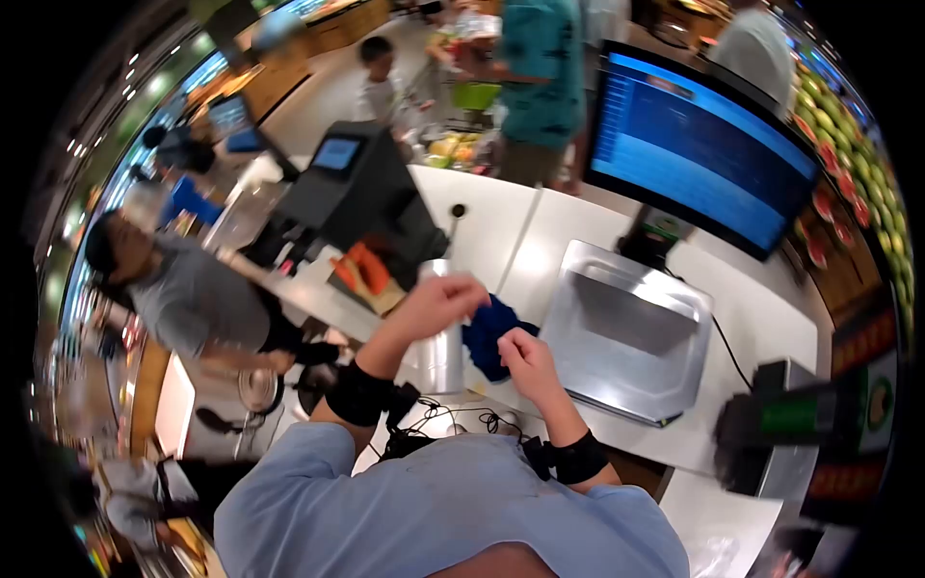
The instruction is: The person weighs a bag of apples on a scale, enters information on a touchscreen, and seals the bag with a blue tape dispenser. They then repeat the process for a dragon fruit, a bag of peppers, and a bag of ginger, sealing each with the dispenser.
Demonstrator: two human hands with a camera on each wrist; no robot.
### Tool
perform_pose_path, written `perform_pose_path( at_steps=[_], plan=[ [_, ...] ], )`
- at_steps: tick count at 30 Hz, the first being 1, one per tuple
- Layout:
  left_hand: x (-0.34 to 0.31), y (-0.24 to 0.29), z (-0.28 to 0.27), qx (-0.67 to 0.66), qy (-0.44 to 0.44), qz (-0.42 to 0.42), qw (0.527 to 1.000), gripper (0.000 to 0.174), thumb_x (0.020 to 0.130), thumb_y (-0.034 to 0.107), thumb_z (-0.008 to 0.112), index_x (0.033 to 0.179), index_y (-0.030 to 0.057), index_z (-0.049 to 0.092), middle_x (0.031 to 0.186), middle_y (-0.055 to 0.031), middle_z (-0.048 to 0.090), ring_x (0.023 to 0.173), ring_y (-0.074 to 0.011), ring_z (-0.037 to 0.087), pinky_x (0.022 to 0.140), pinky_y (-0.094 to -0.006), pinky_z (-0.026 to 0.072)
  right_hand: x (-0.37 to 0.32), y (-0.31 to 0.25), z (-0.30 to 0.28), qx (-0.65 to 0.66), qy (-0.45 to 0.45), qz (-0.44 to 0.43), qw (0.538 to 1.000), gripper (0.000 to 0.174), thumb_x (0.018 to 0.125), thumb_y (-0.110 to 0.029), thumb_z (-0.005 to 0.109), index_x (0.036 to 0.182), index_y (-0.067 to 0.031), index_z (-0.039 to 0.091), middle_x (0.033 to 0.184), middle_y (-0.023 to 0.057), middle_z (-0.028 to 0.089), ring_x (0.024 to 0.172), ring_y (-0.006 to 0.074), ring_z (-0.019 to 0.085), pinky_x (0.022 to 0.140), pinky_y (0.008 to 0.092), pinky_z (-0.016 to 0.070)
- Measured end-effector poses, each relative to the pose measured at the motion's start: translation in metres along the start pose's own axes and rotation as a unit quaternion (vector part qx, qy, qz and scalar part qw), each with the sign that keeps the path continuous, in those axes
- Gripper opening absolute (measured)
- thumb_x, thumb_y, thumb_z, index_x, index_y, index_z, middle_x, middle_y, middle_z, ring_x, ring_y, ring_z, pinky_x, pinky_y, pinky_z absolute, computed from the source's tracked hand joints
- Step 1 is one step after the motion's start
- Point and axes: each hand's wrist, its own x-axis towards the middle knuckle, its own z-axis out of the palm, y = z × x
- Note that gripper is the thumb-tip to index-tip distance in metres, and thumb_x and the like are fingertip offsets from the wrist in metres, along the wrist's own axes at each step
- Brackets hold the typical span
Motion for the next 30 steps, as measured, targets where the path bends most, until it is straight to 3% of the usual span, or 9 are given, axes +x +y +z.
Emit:
perform_pose_path(
  at_steps=[2, 5, 8, 13, 19, 22, 26, 28, 30],
  plan=[
    [-0.045, -0.007, 0.004, 0.04, -0.009, -0.051, 0.998, 0.02, 0.089, 0.019, 0.057, 0.088, 0.0012, 0.066, 0.067, -0.0053, 0.063, 0.063, -0.0117, 0.06, 0.06, -0.0265, 0.0464, 0.007, -0.001, 0.014, 0.006, -0.061, -0.007, 0.998, 0.022, 0.094, -0.017, 0.054, 0.078, -0.002, 0.058, 0.065, 0.0006, 0.056, 0.061, 0.0075, 0.051, 0.057, 0.0234, 0.0407],
    [-0.109, -0.043, 0.008, -0.08, 0.04, -0.125, 0.988, 0.021, 0.093, 0.02, 0.058, 0.084, 0.0024, 0.065, 0.067, 0.0021, 0.057, 0.061, -0.0053, 0.051, 0.055, -0.0226, 0.0408, 0.013, -0.003, 0.056, 0.025, -0.184, 0.008, 0.983, 0.024, 0.096, -0.016, 0.05, 0.079, -0.002, 0.058, 0.067, 0.0007, 0.057, 0.063, 0.0075, 0.051, 0.057, 0.0235, 0.041],
    [-0.147, -0.04, 0.004, -0.126, 0.123, -0.09, 0.98, 0.022, 0.092, 0.022, 0.061, 0.081, 0.0026, 0.063, 0.065, 0.0027, 0.055, 0.059, -0.0051, 0.049, 0.052, -0.0229, 0.0389, 0.01, -0.017, 0.094, 0.011, -0.237, -0.008, 0.971, 0.025, 0.097, -0.016, 0.048, 0.08, -0.0018, 0.059, 0.069, 0.0005, 0.057, 0.064, 0.0076, 0.051, 0.059, 0.0231, 0.0418],
    [-0.201, -0.055, -0.029, -0.047, 0.148, -0.121, 0.98, 0.024, 0.09, 0.024, 0.064, 0.08, 0.0027, 0.063, 0.063, 0.0006, 0.056, 0.056, -0.006, 0.049, 0.051, -0.0234, 0.0386, -0.004, -0.026, 0.147, 0.045, -0.272, -0.005, 0.961, 0.024, 0.098, -0.016, 0.048, 0.087, 0.0, 0.062, 0.071, -0.0002, 0.056, 0.066, 0.0071, 0.052, 0.063, 0.0221, 0.0427],
    [-0.276, -0.063, -0.075, 0.103, 0.181, -0.101, 0.973, 0.028, 0.091, 0.027, 0.059, 0.086, 0.0002, 0.063, 0.068, -0.0129, 0.06, 0.06, -0.0245, 0.056, 0.057, -0.0344, 0.0441, -0.028, -0.025, 0.227, 0.051, -0.288, 0.062, 0.954, 0.025, 0.097, -0.019, 0.05, 0.096, -0.0014, 0.068, 0.071, -0.001, 0.058, 0.063, 0.0055, 0.051, 0.057, 0.02, 0.0409],
    [-0.305, -0.078, -0.096, 0.135, 0.159, -0.083, 0.974, 0.025, 0.092, 0.023, 0.058, 0.086, 0.0001, 0.064, 0.068, -0.0094, 0.062, 0.06, -0.0182, 0.056, 0.058, -0.0313, 0.0442, -0.036, -0.018, 0.258, 0.019, -0.294, 0.073, 0.953, 0.024, 0.097, -0.019, 0.051, 0.095, -0.0014, 0.067, 0.072, -0.0003, 0.06, 0.064, 0.0071, 0.053, 0.057, 0.021, 0.0408],
    [-0.329, -0.094, -0.113, 0.087, 0.15, -0.044, 0.984, 0.024, 0.094, 0.022, 0.055, 0.089, -0.0007, 0.063, 0.071, -0.0093, 0.063, 0.062, -0.0169, 0.057, 0.059, -0.0299, 0.0459, -0.046, -0.03, 0.285, 0.047, -0.277, 0.096, 0.955, 0.025, 0.096, -0.02, 0.052, 0.096, -0.0006, 0.067, 0.073, 0.0005, 0.061, 0.064, 0.0085, 0.054, 0.058, 0.0218, 0.0414],
    [-0.339, -0.095, -0.118, 0.024, 0.137, -0.098, 0.985, 0.026, 0.095, 0.021, 0.051, 0.09, -0.0014, 0.063, 0.077, -0.0143, 0.063, 0.066, -0.0253, 0.059, 0.064, -0.0344, 0.0471, -0.052, -0.029, 0.291, 0.092, -0.316, 0.116, 0.937, 0.025, 0.096, -0.02, 0.052, 0.1, 0.0001, 0.067, 0.074, 0.0016, 0.062, 0.066, 0.0101, 0.055, 0.061, 0.0227, 0.0434],
    [-0.345, -0.102, -0.119, -0.008, 0.123, -0.087, 0.989, 0.027, 0.095, 0.021, 0.05, 0.089, -0.002, 0.062, 0.076, -0.0141, 0.063, 0.066, -0.0245, 0.059, 0.064, -0.0339, 0.0473, -0.056, -0.03, 0.294, 0.105, -0.31, 0.131, 0.936, 0.026, 0.096, -0.02, 0.052, 0.104, 0.0003, 0.066, 0.074, 0.0023, 0.062, 0.066, 0.0107, 0.056, 0.062, 0.0231, 0.0446]
  ],
)
